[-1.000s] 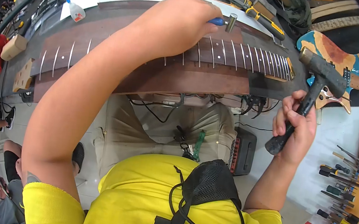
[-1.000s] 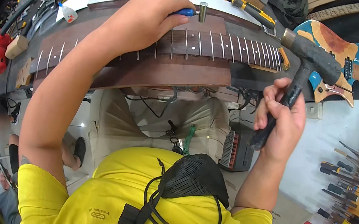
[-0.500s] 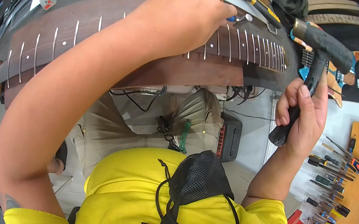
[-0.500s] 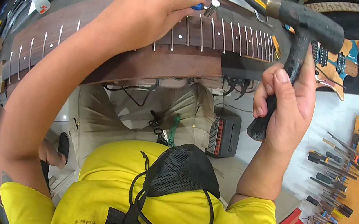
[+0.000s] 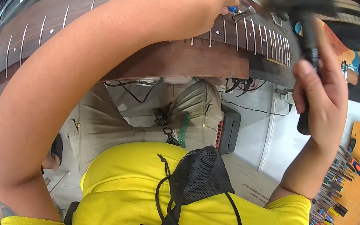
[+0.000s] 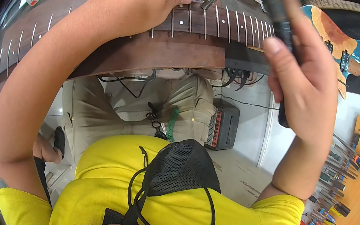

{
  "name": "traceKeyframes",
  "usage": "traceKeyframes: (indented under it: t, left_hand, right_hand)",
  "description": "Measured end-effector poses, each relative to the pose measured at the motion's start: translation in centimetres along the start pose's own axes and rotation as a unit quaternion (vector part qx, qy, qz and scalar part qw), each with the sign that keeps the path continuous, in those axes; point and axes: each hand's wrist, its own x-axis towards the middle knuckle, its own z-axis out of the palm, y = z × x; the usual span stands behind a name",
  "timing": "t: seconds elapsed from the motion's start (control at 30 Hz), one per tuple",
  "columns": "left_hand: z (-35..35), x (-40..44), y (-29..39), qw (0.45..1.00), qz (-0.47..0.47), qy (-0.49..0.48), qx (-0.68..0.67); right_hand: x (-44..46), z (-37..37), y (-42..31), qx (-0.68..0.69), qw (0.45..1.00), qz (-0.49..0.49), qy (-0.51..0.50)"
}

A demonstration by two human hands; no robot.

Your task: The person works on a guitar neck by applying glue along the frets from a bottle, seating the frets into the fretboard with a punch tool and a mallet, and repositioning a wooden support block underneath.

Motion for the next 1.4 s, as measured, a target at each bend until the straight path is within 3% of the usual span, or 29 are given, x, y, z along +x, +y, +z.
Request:
traceKeyframes:
  t: [0.07,0.17,0.27,0.3,0.33,0.4,0.43,0.47,0.53,0.6,0.63,0.67,0.8,0.83,0.87,0.93,0.97,1.13,1.2,1.23,1.27,1.4]
  left_hand:
    - [-0.3,-0.1,0.4,1.000,-0.005,-0.021,-0.016]
    - [0.1,-0.4,0.4,1.000,0.005,-0.004,-0.002]
    - [-0.8,-0.6,0.8,1.000,0.002,-0.017,0.002]
    - [-1.2,-0.6,0.8,0.999,-0.001,-0.039,-0.005]
    - [-1.5,-0.5,0.9,0.998,-0.003,-0.060,-0.009]
    - [-1.1,-0.5,1.1,0.999,-0.001,-0.045,0.007]
    - [-0.8,-0.5,1.1,0.999,0.000,-0.031,0.020]
    - [-0.6,-0.6,1.1,0.999,0.000,-0.032,0.016]
    - [-0.7,-0.6,1.1,0.999,0.001,-0.034,0.019]
    - [-1.0,-0.6,1.4,0.999,-0.015,-0.047,0.016]
    - [-1.2,-0.5,1.6,0.998,-0.033,-0.061,0.014]
    - [-1.3,-0.5,1.6,0.998,-0.032,-0.060,0.016]
    - [-1.0,-0.4,1.4,0.998,-0.017,-0.057,0.034]
    - [-1.0,-0.4,1.3,0.997,-0.001,-0.056,0.050]
    - [-1.0,-0.4,1.4,0.997,-0.001,-0.055,0.050]
    - [-1.4,-0.5,1.6,0.996,-0.025,-0.074,0.031]
    - [-1.5,-0.6,1.6,0.996,-0.025,-0.072,0.034]
    - [-1.3,-0.6,1.6,0.998,-0.019,-0.057,0.009]
    - [-1.7,-0.7,1.8,0.997,-0.026,-0.074,0.010]
    - [-1.9,-0.7,1.9,0.995,-0.033,-0.090,0.014]
    - [-1.9,-0.6,1.8,0.995,-0.032,-0.089,0.016]
    - [-1.2,-0.7,1.0,0.998,-0.012,-0.056,-0.001]
  right_hand:
    - [0.3,-0.9,0.1,-0.029,0.998,-0.006,-0.056]
    - [0.0,-0.4,-1.0,0.009,0.994,-0.061,0.087]
    - [0.2,2.2,0.6,-0.003,0.982,-0.107,0.153]
    - [0.0,1.2,0.8,-0.034,0.998,-0.058,0.012]
    - [-0.1,1.3,0.1,-0.022,0.999,0.016,-0.021]
    - [-0.4,0.5,-0.2,-0.038,0.998,-0.050,0.023]
    - [-0.5,0.6,-0.8,-0.059,0.992,-0.063,0.094]
    - [-0.5,0.6,-1.1,0.008,0.988,-0.103,0.115]
    - [-0.5,0.1,-0.1,0.061,0.981,-0.161,0.090]
    - [-0.5,1.6,1.2,-0.040,0.983,-0.139,0.117]
    - [-0.6,1.0,1.0,-0.051,0.998,-0.021,0.004]
    - [-0.6,1.4,0.2,-0.022,0.999,0.001,-0.024]
    - [-0.9,0.7,0.0,0.004,0.993,-0.093,0.068]
    - [-0.7,2.3,-0.7,0.025,0.985,-0.095,0.141]
    - [-0.7,2.1,-0.3,0.024,0.985,-0.096,0.141]
    - [-0.7,1.4,0.9,-0.058,0.998,-0.030,-0.007]
    - [-0.6,1.3,0.5,-0.068,0.997,-0.028,-0.029]
    - [-1.2,1.9,-0.3,0.056,0.986,-0.126,0.096]
    - [-1.2,2.3,1.6,0.033,0.986,-0.127,0.106]
    - [-1.2,1.7,1.0,-0.055,0.998,-0.028,0.020]
    - [-1.1,1.5,1.0,-0.024,1.000,-0.014,-0.004]
    - [-1.6,1.7,0.7,0.051,0.989,-0.090,0.108]
